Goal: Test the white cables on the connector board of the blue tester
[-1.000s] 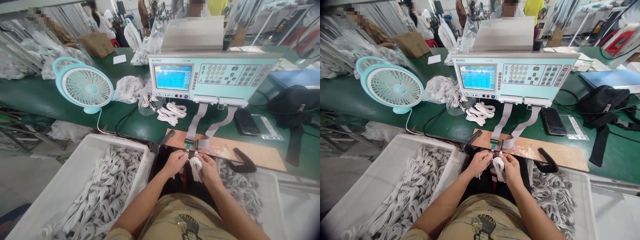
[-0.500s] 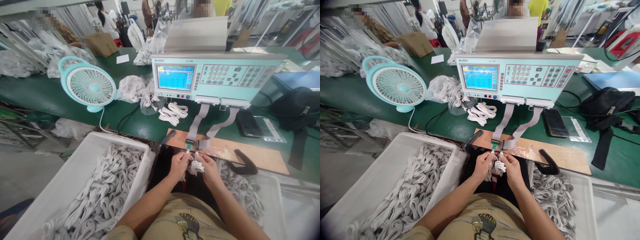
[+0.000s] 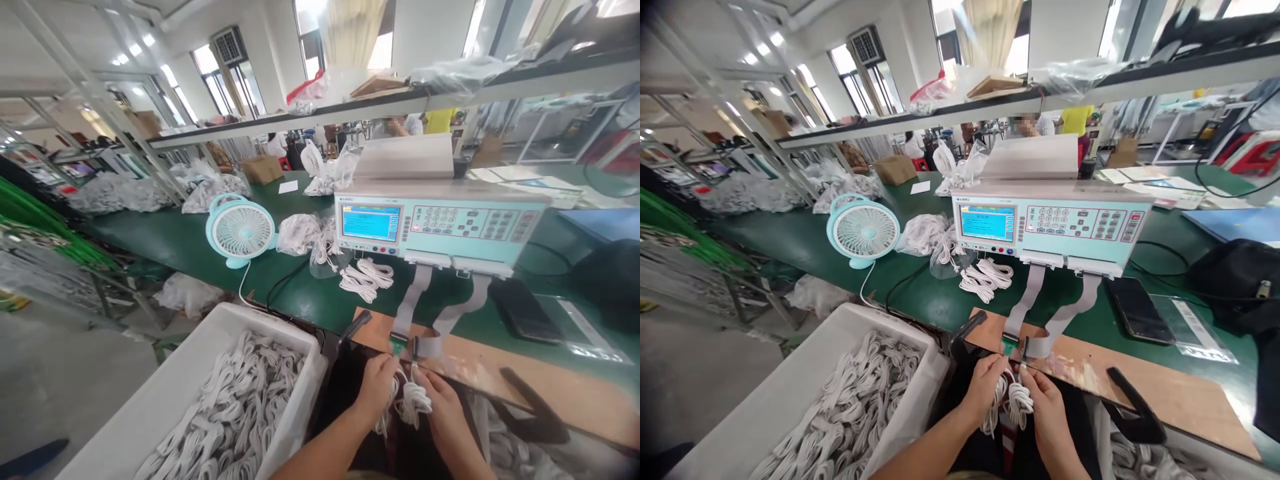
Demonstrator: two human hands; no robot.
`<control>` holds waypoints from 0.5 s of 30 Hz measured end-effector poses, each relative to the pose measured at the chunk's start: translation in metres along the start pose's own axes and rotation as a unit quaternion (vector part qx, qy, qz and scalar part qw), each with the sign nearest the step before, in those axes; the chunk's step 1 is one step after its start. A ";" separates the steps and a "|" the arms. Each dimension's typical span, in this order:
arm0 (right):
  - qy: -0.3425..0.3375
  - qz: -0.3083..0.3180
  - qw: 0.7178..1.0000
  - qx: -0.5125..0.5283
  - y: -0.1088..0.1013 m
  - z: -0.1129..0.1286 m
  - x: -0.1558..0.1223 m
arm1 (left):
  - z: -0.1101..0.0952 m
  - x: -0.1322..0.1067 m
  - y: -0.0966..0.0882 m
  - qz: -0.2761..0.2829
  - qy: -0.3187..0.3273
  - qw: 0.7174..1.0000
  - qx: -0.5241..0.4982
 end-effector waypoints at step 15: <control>0.010 0.036 0.999 -0.017 -0.004 -0.001 -0.020 | -0.008 -0.020 0.016 0.014 0.024 0.999 0.023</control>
Point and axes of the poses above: each hand's wrist, its own x-axis towards the middle knuckle, its own y-axis out of the palm, z = x × y, the point moved 9 cm from there along x, towards the middle knuckle, and after that the axes turned 2 degrees about z, right-handed, at the moved point
